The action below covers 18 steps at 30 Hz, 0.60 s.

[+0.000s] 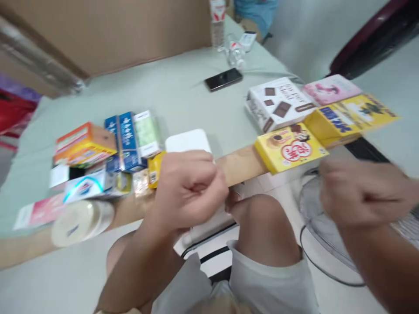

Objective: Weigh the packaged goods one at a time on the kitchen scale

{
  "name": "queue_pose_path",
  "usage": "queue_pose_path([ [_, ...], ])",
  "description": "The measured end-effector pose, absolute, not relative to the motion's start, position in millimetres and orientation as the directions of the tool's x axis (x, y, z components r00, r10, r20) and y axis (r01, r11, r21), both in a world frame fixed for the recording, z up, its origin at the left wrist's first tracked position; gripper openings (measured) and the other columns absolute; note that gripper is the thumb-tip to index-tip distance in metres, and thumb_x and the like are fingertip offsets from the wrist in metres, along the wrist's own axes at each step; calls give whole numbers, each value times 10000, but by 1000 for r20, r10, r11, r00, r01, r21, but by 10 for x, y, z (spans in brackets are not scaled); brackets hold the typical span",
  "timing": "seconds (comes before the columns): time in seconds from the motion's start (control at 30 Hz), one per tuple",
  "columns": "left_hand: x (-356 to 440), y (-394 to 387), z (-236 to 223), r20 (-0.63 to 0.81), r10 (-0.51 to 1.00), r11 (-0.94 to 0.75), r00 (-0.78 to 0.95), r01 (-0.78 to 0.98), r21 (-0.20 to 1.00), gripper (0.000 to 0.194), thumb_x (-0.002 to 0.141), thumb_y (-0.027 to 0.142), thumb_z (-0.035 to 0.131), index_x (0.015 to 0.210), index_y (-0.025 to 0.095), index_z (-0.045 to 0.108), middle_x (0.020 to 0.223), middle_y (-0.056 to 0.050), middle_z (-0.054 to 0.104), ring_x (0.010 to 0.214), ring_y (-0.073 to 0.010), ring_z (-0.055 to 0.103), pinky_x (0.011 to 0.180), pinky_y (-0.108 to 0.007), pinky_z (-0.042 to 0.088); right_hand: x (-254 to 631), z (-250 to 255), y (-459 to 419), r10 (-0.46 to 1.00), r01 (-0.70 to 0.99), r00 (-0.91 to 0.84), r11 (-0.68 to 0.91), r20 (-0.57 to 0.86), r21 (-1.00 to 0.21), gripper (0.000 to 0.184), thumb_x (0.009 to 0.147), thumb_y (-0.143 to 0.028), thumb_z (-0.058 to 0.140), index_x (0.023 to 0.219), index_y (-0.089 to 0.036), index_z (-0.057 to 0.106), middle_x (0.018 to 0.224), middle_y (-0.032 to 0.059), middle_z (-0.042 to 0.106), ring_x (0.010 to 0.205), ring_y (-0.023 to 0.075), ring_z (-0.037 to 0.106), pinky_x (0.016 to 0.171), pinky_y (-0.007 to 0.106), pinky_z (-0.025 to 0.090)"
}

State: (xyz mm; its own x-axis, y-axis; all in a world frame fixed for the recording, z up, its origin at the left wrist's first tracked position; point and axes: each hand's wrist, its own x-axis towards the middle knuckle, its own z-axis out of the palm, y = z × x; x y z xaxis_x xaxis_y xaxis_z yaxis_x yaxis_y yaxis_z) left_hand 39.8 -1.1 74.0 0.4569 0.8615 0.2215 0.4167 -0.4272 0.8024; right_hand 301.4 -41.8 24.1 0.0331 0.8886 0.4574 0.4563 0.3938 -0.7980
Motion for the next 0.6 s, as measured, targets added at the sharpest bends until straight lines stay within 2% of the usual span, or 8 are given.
queue_pose_path([
  [0.03,220,-111,783,116,845,-391,521,456,800,434,865,94,512,581,180,196,516,49,231,470,-84,243,500,-319,172,2736,207,-501,877,396,-46,456,479,-797,564,910,-154,662,516,-196,261,430,-67,264,410,67,247,462,324,184],
  [0.1,-112,-249,858,-112,792,-323,601,567,758,392,862,102,519,566,181,273,522,44,359,499,-79,347,511,-293,226,2210,173,-546,849,266,-179,529,498,-806,467,847,14,608,574,-209,302,439,-82,316,406,64,279,451,308,169],
  [0.17,-420,-339,926,-256,782,-254,569,665,702,373,873,134,525,571,179,311,552,37,442,532,-84,400,530,-291,242,1749,194,-477,833,157,-248,538,494,-828,435,833,55,570,607,-215,314,451,-88,340,406,59,301,449,288,183],
  [0.2,-567,-378,962,-280,800,-225,530,699,679,369,883,145,520,575,179,320,561,36,460,542,-88,407,538,-293,244,1543,221,-423,831,122,-259,535,493,-836,437,843,40,571,606,-213,305,452,-89,324,402,55,289,446,282,183],
  [0.37,-1267,-591,1129,-194,924,-114,331,719,685,378,926,156,505,576,181,365,558,47,444,547,-89,403,551,-283,285,666,401,-180,815,86,-348,520,463,-850,507,904,-44,587,565,-204,245,474,-74,229,412,52,223,422,273,172],
  [0.47,-1665,-675,1098,-154,981,32,117,685,727,365,935,211,540,593,196,413,596,45,482,565,-94,459,570,-264,367,194,406,-74,791,94,-354,561,499,-822,503,892,-82,600,573,-197,229,505,-73,187,447,53,171,422,252,173],
  [0.53,-1904,-664,982,-89,987,158,-137,655,739,281,939,247,555,667,210,491,704,22,587,693,-125,583,683,-263,477,-94,318,12,829,152,-314,525,463,-837,425,884,-125,611,584,-204,321,514,-72,263,460,58,235,433,231,224],
  [0.6,-2110,-596,823,-25,923,278,-384,620,734,153,950,298,570,819,221,588,955,-25,701,961,-184,674,891,-318,547,-348,162,116,892,218,-266,424,365,-879,248,885,-169,612,676,-222,489,588,-51,470,523,82,430,487,222,360],
])
